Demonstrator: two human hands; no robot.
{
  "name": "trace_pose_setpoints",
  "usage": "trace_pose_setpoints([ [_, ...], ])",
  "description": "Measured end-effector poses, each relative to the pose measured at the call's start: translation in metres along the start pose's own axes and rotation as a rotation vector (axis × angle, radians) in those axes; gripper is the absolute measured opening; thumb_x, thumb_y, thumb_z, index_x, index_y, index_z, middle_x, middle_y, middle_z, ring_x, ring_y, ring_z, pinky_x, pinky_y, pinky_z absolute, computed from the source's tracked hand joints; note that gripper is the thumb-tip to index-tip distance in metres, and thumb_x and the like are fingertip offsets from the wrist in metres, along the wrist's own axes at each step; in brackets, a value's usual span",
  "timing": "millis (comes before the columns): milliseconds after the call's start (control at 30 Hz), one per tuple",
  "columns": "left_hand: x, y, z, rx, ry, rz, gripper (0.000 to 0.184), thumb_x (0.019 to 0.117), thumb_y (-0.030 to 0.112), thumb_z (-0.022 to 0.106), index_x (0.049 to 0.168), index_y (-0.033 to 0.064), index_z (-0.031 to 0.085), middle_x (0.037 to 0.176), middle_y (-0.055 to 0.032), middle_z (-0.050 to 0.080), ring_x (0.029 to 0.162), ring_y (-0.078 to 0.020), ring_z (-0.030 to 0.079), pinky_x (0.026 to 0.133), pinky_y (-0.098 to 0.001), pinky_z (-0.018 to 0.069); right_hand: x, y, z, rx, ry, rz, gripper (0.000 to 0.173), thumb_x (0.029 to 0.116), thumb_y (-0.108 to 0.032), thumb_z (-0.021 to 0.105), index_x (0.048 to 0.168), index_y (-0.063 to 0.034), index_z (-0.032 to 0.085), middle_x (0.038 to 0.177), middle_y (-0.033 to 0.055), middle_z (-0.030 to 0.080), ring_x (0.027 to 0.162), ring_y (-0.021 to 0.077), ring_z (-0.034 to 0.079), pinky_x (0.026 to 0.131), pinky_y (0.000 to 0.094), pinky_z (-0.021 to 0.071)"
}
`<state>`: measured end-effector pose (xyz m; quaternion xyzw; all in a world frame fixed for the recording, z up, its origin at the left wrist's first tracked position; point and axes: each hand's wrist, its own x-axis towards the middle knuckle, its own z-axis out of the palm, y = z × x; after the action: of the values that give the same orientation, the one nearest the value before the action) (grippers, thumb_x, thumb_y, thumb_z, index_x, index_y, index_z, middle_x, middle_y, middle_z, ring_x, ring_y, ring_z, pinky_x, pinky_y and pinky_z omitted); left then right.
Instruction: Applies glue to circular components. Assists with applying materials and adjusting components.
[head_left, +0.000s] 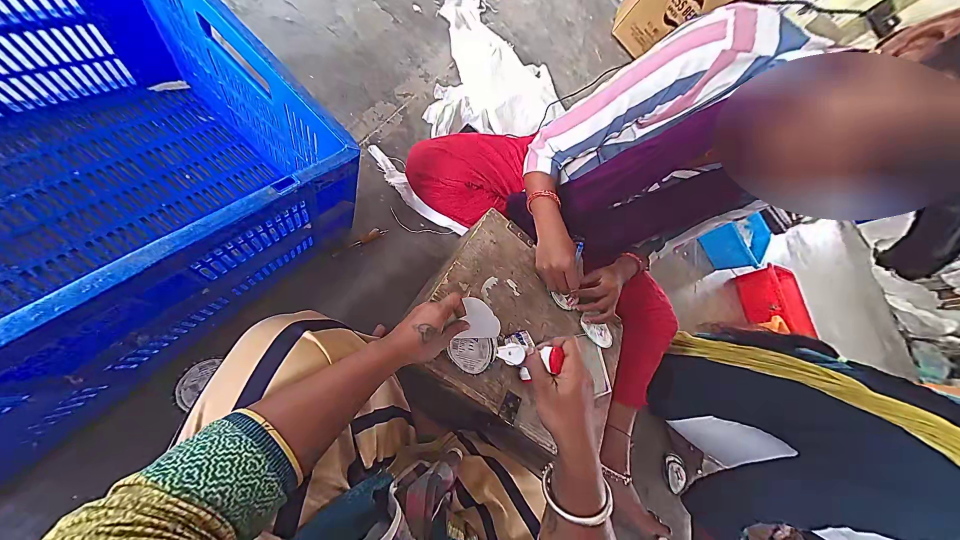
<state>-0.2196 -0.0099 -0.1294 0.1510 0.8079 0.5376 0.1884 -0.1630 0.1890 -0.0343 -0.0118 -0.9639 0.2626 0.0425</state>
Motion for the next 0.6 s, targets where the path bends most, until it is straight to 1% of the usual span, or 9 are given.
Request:
trace_pose_setpoints([
  [100,0.0,0.0,0.001,0.005,0.017,0.001,0.024,0.1084,0.016,0.052,0.122,-0.0039,0.055,0.093,-0.0205,0.064,0.084,-0.0314,0.065,0.08,-0.0477,0.0529,0.005,-0.014,0.02,-0.038,-0.041,0.015,0.029,0.0967,-0.02,0.064,0.109,0.0056,0.063,0.08,0.0136,0.067,0.071,0.0248,0.066,0.066,0.0454,0.0524],
  [167,-0.001,-0.003,0.002,-0.001,0.032,0.016,0.025,0.1083,0.014,0.051,0.128,-0.0007,0.052,0.093,-0.0211,0.065,0.082,-0.0334,0.067,0.078,-0.05,0.0543,0.009,-0.021,0.043,-0.09,-0.126,0.099,0.031,0.0981,-0.018,0.065,0.115,0.0082,0.063,0.088,0.0206,0.07,0.081,0.0346,0.07,0.074,0.0532,0.0545],
  [233,-0.002,-0.003,0.004,-0.003,0.029,0.008,0.035,0.1084,0.011,0.049,0.143,0.0057,0.047,0.099,-0.0237,0.068,0.085,-0.0382,0.069,0.082,-0.0554,0.0549,0.009,-0.023,0.062,-0.152,-0.182,0.179,0.029,0.0996,-0.018,0.064,0.116,0.0061,0.061,0.088,0.0203,0.069,0.083,0.0359,0.07,0.076,0.0535,0.0537],
  [300,-0.002,0.0,0.003,0.02,0.028,0.042,0.041,0.1085,0.007,0.046,0.15,0.0097,0.045,0.109,-0.0248,0.07,0.094,-0.0409,0.07,0.088,-0.0579,0.0534,0.009,-0.021,0.064,-0.158,-0.177,0.157,0.027,0.0999,-0.017,0.063,0.115,0.0053,0.06,0.086,0.019,0.069,0.081,0.0349,0.069,0.074,0.0526,0.0535],
  [400,-0.004,-0.001,0.002,0.056,-0.011,0.142,0.04,0.1026,-0.006,0.043,0.132,0.0058,0.067,0.124,-0.0234,0.067,0.113,-0.0388,0.066,0.1,-0.0552,0.0495,0.002,-0.01,0.045,-0.067,0.004,0.099,0.032,0.0973,-0.015,0.065,0.116,0.011,0.062,0.09,0.0231,0.07,0.082,0.0357,0.071,0.074,0.0535,0.0558],
  [433,-0.004,-0.001,0.002,0.076,-0.036,0.154,0.042,0.0999,-0.009,0.042,0.126,0.0061,0.071,0.125,-0.0232,0.067,0.116,-0.0381,0.065,0.101,-0.0543,0.0486,0.004,-0.005,0.031,-0.038,0.087,0.093,0.034,0.0968,-0.013,0.064,0.117,0.0132,0.06,0.094,0.0249,0.07,0.084,0.0356,0.071,0.076,0.0533,0.0559],
  [467,-0.006,0.001,0.001,0.107,-0.085,0.146,0.044,0.0993,-0.01,0.041,0.125,0.0068,0.072,0.126,-0.0223,0.066,0.118,-0.0371,0.063,0.102,-0.0529,0.0475,0.005,0.001,0.013,-0.022,0.155,0.113,0.035,0.0973,-0.013,0.063,0.118,0.0144,0.058,0.097,0.0256,0.069,0.087,0.0341,0.069,0.079,0.0517,0.0554],
  [533,-0.008,0.001,-0.001,0.185,-0.167,0.17,0.038,0.1026,-0.003,0.043,0.129,0.0053,0.069,0.129,-0.021,0.066,0.121,-0.0357,0.063,0.104,-0.0512,0.0476,0.01,0.017,-0.02,-0.051,0.255,0.211,0.035,0.0995,-0.012,0.06,0.121,0.0159,0.055,0.103,0.0282,0.065,0.094,0.0331,0.066,0.085,0.0491,0.0522],
  [600,-0.007,-0.001,-0.002,0.215,-0.226,0.224,0.032,0.1021,0.013,0.057,0.131,0.0034,0.067,0.139,-0.0233,0.061,0.133,-0.0384,0.056,0.11,-0.0529,0.0431,0.021,0.045,-0.039,-0.136,0.303,0.337,0.034,0.1019,-0.015,0.059,0.12,0.0126,0.055,0.102,0.0266,0.064,0.094,0.0338,0.063,0.085,0.0517,0.0483],
])
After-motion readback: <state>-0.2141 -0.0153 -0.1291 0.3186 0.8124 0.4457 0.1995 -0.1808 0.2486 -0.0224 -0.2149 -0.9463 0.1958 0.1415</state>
